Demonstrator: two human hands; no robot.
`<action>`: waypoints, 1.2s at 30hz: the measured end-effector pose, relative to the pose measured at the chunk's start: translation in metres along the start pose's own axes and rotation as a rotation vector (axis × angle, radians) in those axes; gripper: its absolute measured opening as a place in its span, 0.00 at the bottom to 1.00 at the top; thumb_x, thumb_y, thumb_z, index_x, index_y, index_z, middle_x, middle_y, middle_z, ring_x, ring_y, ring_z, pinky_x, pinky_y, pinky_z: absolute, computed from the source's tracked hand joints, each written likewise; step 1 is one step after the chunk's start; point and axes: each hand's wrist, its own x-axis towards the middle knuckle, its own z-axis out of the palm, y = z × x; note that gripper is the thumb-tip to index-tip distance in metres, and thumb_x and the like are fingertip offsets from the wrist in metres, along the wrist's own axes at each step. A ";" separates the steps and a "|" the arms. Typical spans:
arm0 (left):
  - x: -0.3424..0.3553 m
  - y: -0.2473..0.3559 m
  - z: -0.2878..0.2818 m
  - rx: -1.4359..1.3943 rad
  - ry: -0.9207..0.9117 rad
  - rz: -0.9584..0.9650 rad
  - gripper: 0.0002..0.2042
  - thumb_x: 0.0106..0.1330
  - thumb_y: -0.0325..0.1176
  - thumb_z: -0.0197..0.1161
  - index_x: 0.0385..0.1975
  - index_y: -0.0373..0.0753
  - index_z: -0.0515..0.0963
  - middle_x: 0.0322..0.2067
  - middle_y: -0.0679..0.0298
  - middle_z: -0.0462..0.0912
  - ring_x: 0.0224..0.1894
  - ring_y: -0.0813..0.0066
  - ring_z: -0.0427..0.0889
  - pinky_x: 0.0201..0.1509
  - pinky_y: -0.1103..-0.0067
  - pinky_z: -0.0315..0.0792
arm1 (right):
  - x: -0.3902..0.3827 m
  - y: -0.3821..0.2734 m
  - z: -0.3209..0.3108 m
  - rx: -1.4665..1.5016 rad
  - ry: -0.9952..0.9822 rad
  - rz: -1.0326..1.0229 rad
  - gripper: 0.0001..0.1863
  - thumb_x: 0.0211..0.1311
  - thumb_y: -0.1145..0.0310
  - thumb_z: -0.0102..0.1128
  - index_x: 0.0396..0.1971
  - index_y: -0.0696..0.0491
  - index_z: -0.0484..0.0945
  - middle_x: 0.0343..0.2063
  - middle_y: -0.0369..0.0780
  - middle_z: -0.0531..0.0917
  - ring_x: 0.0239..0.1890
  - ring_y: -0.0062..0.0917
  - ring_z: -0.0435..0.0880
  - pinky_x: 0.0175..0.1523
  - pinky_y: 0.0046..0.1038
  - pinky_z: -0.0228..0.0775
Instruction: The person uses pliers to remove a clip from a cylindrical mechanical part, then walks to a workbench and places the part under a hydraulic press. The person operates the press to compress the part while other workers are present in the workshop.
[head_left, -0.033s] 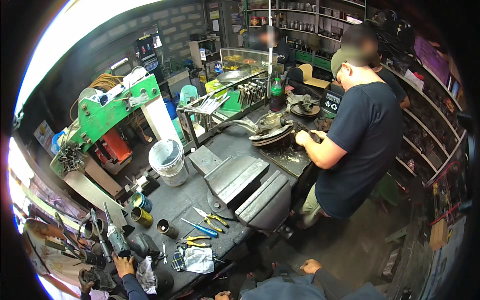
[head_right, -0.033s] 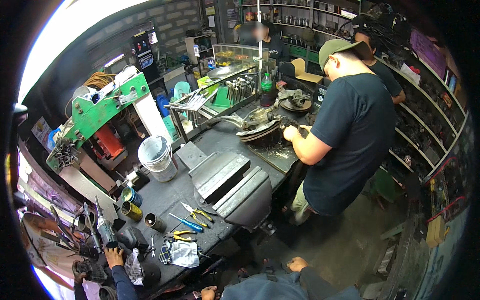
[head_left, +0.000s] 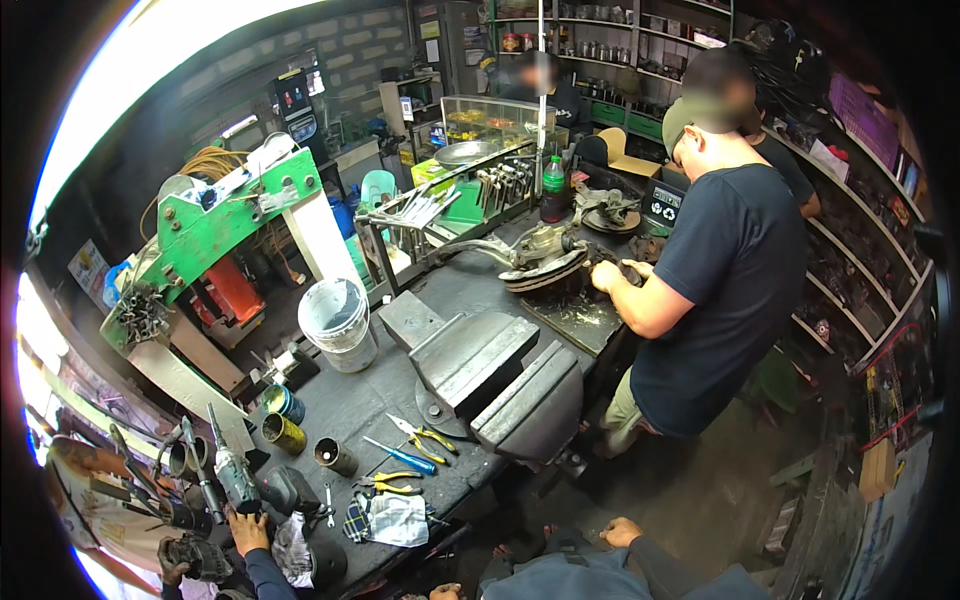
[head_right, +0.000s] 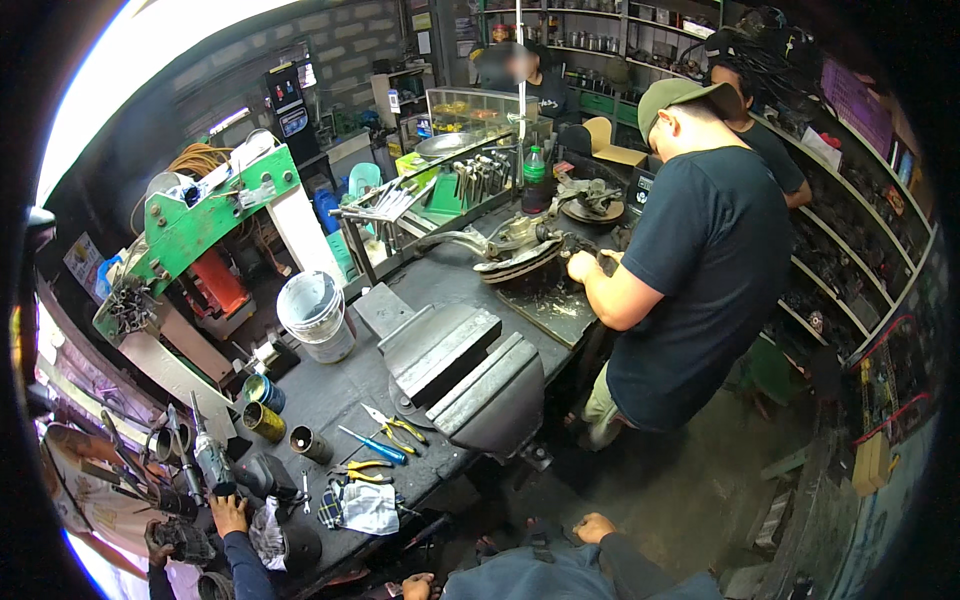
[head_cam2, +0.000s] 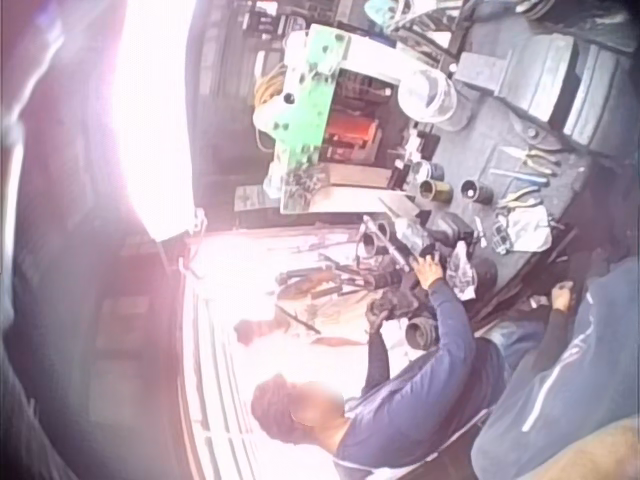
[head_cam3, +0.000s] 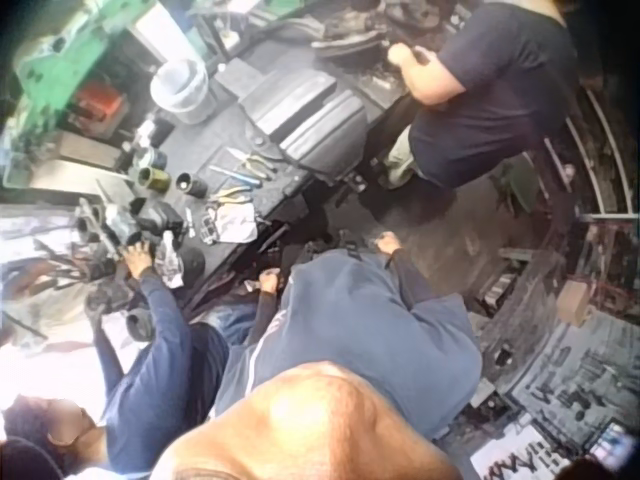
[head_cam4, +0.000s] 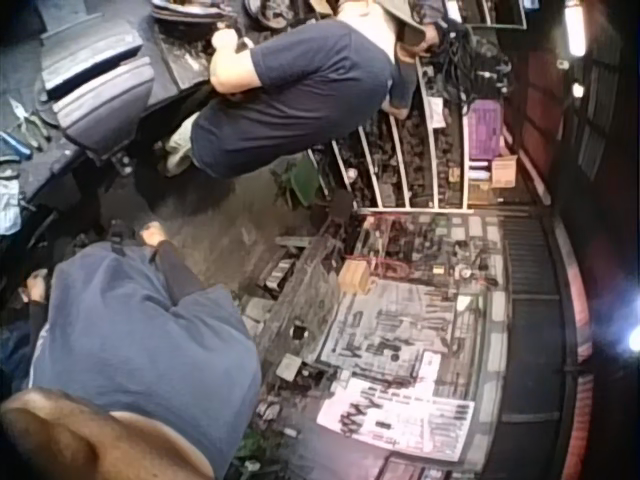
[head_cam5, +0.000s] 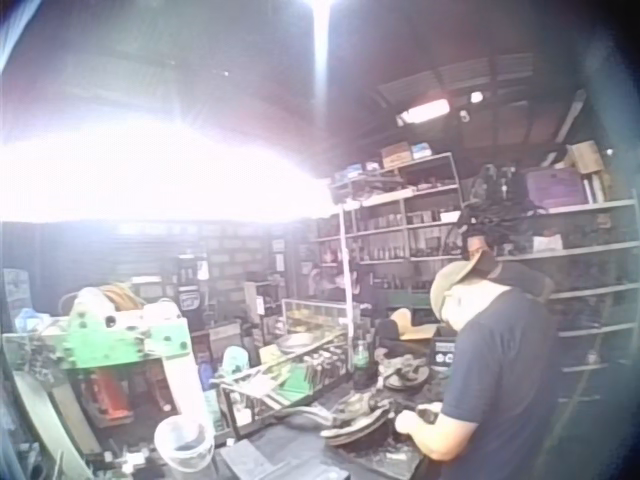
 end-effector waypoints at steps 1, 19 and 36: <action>-0.001 -0.002 -0.002 0.011 0.005 -0.004 0.10 0.69 0.23 0.57 0.41 0.39 0.87 0.25 0.56 0.86 0.18 0.67 0.82 0.17 0.73 0.74 | 0.000 -0.005 0.000 -0.004 0.003 -0.006 0.22 0.59 0.53 0.70 0.45 0.54 0.89 0.48 0.48 0.89 0.56 0.41 0.86 0.61 0.37 0.76; 0.014 0.034 0.020 0.205 -0.047 0.009 0.10 0.71 0.27 0.56 0.43 0.40 0.86 0.25 0.58 0.85 0.19 0.68 0.83 0.18 0.72 0.75 | -0.008 0.024 0.007 0.106 0.062 0.088 0.23 0.59 0.54 0.71 0.48 0.54 0.88 0.49 0.49 0.89 0.55 0.42 0.87 0.61 0.37 0.76; 0.060 0.034 0.093 0.629 -0.176 0.151 0.06 0.64 0.29 0.72 0.36 0.34 0.87 0.27 0.63 0.88 0.27 0.74 0.83 0.32 0.76 0.77 | -0.111 0.176 0.032 0.589 0.230 0.242 0.11 0.67 0.68 0.67 0.41 0.61 0.85 0.26 0.39 0.87 0.23 0.22 0.84 0.28 0.27 0.76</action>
